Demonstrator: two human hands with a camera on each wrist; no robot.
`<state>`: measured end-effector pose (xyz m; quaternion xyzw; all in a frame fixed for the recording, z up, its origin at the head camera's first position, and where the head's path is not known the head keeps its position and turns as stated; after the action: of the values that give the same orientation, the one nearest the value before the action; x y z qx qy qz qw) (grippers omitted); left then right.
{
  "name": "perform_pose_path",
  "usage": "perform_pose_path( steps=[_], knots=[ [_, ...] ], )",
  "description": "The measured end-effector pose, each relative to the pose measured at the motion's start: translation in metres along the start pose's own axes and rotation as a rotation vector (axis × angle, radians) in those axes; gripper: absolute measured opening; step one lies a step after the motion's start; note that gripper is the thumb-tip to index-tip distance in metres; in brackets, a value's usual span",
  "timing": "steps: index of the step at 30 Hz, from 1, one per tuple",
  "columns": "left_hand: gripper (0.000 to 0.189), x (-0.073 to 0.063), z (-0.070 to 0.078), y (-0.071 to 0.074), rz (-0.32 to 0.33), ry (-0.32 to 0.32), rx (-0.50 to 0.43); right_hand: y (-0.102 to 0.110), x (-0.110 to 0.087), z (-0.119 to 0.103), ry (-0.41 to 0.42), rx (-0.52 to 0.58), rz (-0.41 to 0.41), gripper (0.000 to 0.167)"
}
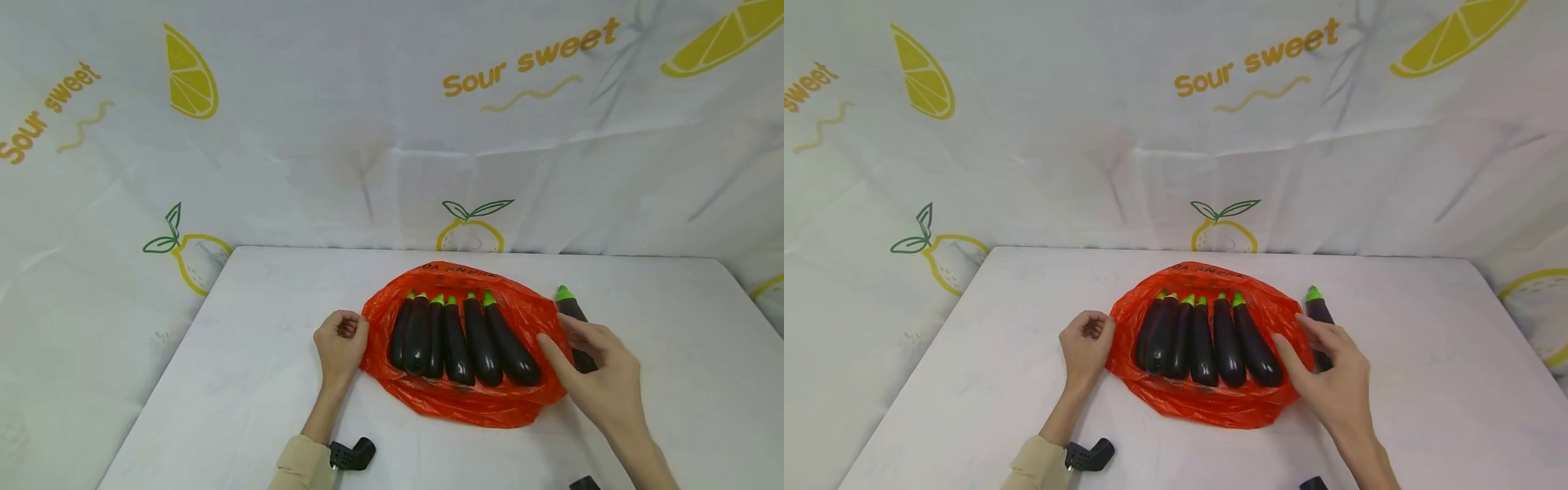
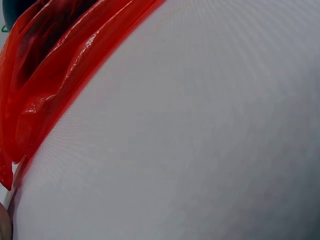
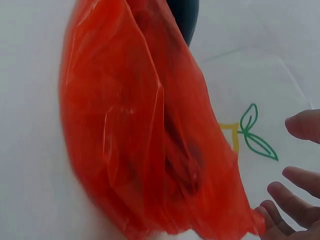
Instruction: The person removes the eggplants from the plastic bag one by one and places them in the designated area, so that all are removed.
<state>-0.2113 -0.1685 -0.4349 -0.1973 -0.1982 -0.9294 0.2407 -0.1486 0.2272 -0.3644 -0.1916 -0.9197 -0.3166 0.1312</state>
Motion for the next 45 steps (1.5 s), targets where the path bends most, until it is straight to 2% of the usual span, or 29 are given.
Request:
perform_pose_path(
  steps=[5, 14, 28, 36, 45],
  knots=[
    [0.007, 0.0, 0.001, -0.001, -0.005, -0.003, -0.004, -0.011, 0.0, -0.014, 0.038, 0.035, -0.026, 0.045],
    [0.008, 0.001, 0.001, 0.0, -0.004, -0.006, -0.003, -0.03, 0.002, -0.032, 0.044, 0.086, -0.061, 0.044],
    [0.007, 0.001, 0.0, 0.0, -0.005, -0.004, -0.003, -0.087, -0.01, -0.056, -0.006, 0.191, -0.19, 0.046],
    [0.009, 0.001, 0.0, 0.0, -0.001, 0.0, -0.016, -0.12, -0.02, -0.069, -0.016, 0.186, -0.283, 0.054],
    [0.008, 0.002, 0.0, -0.001, -0.009, -0.001, -0.024, -0.135, -0.024, -0.077, -0.014, 0.169, -0.302, 0.055]
  ],
)
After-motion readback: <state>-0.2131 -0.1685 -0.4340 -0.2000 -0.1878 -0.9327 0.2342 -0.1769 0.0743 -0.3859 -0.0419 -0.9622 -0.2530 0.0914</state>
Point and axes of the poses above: each hand's wrist, its own x-axis towards the middle knuckle, its own y-axis out of the back of the hand, z = x × y, the point moved 10 cm from there along x, towards the middle knuckle, and after that the axes turned 2 degrees about z, right-handed, at the moved point
